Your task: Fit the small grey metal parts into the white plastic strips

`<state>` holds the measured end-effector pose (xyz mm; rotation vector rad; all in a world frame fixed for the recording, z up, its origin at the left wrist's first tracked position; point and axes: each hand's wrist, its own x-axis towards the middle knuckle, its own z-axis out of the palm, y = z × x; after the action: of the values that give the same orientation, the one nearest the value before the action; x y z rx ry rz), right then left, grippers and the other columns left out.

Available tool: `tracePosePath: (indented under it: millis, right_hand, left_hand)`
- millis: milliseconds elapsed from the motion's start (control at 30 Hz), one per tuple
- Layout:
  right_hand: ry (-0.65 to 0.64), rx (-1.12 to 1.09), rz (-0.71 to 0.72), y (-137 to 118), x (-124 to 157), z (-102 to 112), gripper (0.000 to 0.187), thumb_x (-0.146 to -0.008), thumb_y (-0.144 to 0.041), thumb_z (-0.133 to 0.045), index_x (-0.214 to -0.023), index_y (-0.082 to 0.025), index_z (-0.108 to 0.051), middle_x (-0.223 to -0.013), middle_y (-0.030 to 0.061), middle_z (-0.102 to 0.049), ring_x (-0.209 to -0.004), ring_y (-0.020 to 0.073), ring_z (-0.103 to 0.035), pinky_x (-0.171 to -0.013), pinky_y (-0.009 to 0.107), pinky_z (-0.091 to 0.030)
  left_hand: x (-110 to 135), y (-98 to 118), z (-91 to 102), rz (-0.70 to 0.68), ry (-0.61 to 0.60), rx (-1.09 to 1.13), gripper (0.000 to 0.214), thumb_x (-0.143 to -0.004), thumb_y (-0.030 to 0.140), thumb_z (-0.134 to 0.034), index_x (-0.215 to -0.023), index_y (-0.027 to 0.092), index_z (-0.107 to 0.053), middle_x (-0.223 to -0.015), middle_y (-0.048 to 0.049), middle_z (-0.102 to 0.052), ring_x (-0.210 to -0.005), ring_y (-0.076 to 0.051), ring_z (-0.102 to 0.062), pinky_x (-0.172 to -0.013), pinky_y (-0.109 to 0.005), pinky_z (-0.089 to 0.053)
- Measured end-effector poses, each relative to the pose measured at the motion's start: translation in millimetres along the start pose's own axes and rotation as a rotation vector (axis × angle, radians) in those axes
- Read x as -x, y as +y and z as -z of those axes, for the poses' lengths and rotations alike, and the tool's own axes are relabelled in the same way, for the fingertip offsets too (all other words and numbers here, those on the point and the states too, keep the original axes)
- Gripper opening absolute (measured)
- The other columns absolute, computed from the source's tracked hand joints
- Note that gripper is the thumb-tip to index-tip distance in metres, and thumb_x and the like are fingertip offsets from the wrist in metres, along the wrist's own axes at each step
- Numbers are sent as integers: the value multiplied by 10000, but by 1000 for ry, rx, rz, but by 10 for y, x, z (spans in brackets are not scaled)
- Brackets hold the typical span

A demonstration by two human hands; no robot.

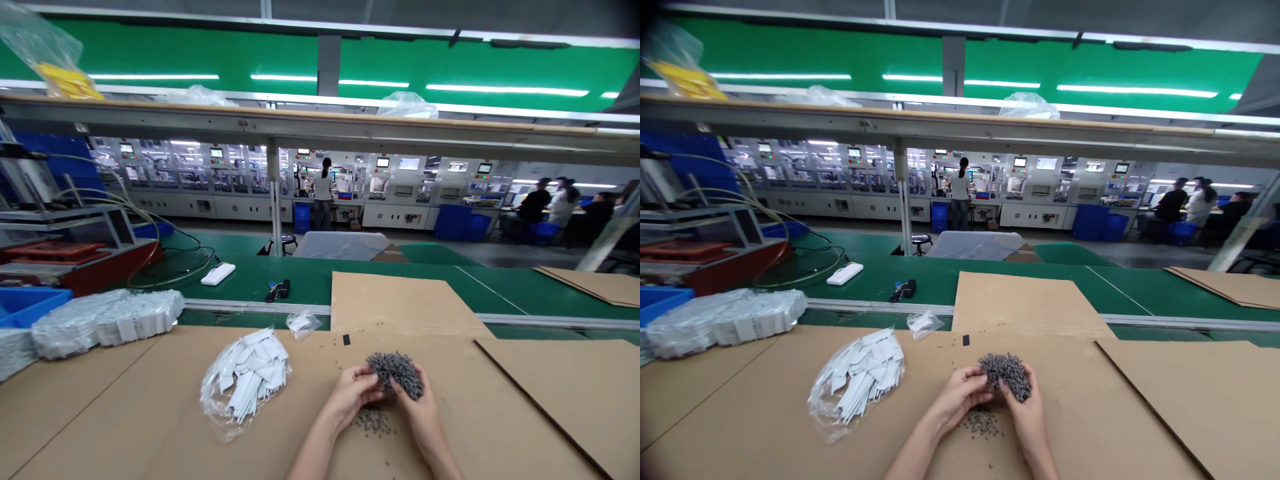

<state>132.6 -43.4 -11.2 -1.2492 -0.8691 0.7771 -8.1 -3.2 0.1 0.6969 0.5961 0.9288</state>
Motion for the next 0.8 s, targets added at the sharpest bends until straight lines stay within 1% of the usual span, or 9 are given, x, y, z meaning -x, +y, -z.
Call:
tracePosePath:
  millis: [133, 233, 333, 400, 467, 533, 633, 700, 800]
  right_hand:
    - [48, -37, 8, -7, 7, -17, 547, -568, -371, -666, -1039, -187, -456, -992, 57, -596, -935, 245, -530, -852, 387, -384]
    - [6, -17, 6, -14, 13, -19, 540, -583, -365, -658, -1047, -190, -445, -1004, 60, -587, -936, 244, -528, -856, 396, -380]
    - [-2, 66, 20, -24, 11, -5, 542, -566, -339, -678, -1032, -187, -448, -1007, 62, -576, -945, 249, -518, -876, 409, -356]
    - [13, 62, 21, -27, 8, 1, 544, -562, -340, -679, -1031, -183, -453, -994, 61, -584, -942, 250, -520, -877, 411, -355]
    - [27, -2, 13, -29, 8, -3, 533, -579, -360, -660, -1039, -186, -455, -981, 54, -596, -933, 242, -529, -859, 398, -377]
    - [36, -50, 9, -34, 11, -9, 516, -594, -378, -641, -1039, -193, -456, -978, 44, -602, -924, 232, -538, -838, 381, -399]
    - [21, 36, 24, -51, 14, -8, 508, -575, -359, -663, -1011, -190, -465, -969, 47, -599, -919, 235, -536, -844, 381, -391]
    - [12, 101, 32, -62, 14, 1, 515, -567, -342, -675, -1008, -184, -460, -979, 58, -588, -933, 243, -525, -863, 389, -372]
    - [15, 62, 22, -66, 15, 13, 516, -603, -356, -645, -1042, -184, -436, -1010, 67, -572, -950, 246, -516, -869, 395, -365]
  left_hand:
    - [-12, 16, 1, -97, 79, 34, 205, -573, 164, -694, -719, 110, -560, -624, -17, -578, -576, -95, -559, -571, -205, -457]
    - [-23, 7, 11, -49, 71, 56, 213, -603, 190, -674, -767, 115, -560, -686, -31, -589, -591, -102, -565, -579, -225, -467]
    - [-27, -19, 17, 7, 29, 30, 262, -581, 180, -692, -794, 106, -559, -702, -38, -589, -612, -119, -573, -608, -259, -477]
    - [-27, -21, 19, -27, 36, 0, 258, -572, 176, -699, -774, 101, -557, -637, -19, -572, -569, -102, -559, -568, -228, -467]
    - [-24, -4, 19, -80, 67, -19, 238, -588, 195, -689, -761, 104, -553, -598, -6, -557, -514, -75, -531, -499, -181, -436]
    - [-19, 20, 18, -86, 69, -19, 252, -609, 226, -673, -802, 114, -555, -625, -11, -564, -511, -68, -526, -477, -170, -420]
    - [-18, 40, 23, -64, 36, -9, 334, -608, 251, -671, -896, 134, -551, -741, -39, -588, -608, -104, -563, -557, -214, -449]
    - [-27, 40, 36, -91, 53, -16, 303, -593, 250, -680, -842, 125, -562, -725, -39, -592, -615, -108, -564, -572, -216, -446]
    - [-45, 35, 58, -150, 111, -7, 201, -607, 257, -667, -689, 127, -539, -580, 7, -550, -530, -74, -531, -512, -174, -414]
